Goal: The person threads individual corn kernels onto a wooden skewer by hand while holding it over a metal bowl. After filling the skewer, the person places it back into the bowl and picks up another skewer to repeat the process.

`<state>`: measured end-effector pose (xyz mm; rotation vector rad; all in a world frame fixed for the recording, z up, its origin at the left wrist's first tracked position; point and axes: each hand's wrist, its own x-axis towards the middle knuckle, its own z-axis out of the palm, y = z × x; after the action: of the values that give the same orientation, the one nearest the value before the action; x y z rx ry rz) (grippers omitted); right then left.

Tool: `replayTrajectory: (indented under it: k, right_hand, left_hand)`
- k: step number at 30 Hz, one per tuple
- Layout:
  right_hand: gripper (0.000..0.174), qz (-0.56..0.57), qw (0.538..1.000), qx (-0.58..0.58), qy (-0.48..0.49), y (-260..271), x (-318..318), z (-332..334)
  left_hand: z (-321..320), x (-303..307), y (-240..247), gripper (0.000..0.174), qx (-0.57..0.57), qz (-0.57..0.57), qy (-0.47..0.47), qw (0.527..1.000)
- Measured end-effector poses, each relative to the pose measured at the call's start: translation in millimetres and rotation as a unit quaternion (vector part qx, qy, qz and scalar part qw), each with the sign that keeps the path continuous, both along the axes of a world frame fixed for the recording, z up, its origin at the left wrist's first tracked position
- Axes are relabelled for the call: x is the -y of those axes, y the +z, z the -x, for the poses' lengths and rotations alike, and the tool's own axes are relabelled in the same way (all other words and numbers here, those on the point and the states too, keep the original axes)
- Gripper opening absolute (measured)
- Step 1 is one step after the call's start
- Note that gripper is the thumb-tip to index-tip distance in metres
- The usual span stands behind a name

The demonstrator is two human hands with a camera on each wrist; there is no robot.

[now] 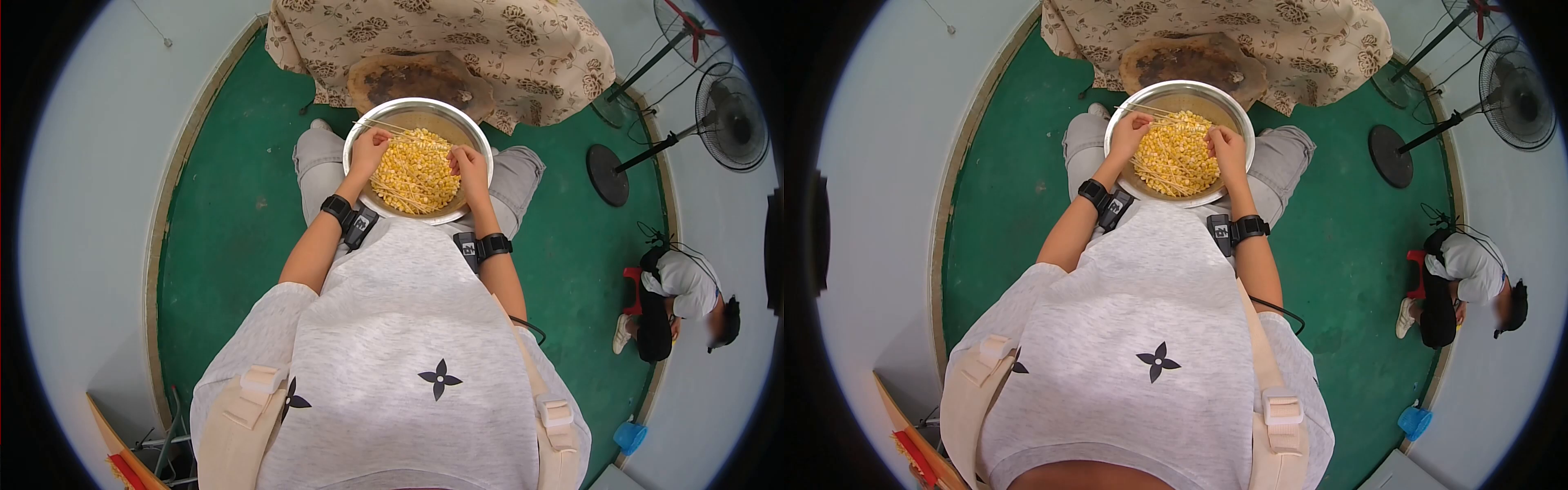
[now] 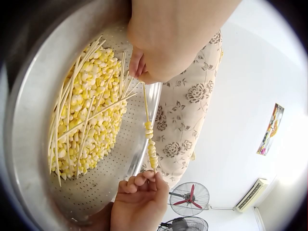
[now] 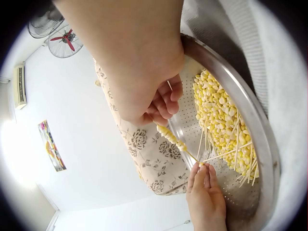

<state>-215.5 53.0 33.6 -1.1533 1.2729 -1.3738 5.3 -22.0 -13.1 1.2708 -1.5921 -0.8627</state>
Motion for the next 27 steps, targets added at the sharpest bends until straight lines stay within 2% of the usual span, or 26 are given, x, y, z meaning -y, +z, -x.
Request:
replayTrajectory:
  k: [27]
  right_hand:
    - [0.025, -0.001, 1.0, -0.013, 0.017, -1.0, -0.1, -0.8]
  left_hand:
    - [0.3, 0.7, -0.9, 0.014, 0.0, -0.01, 0.014, 1.0]
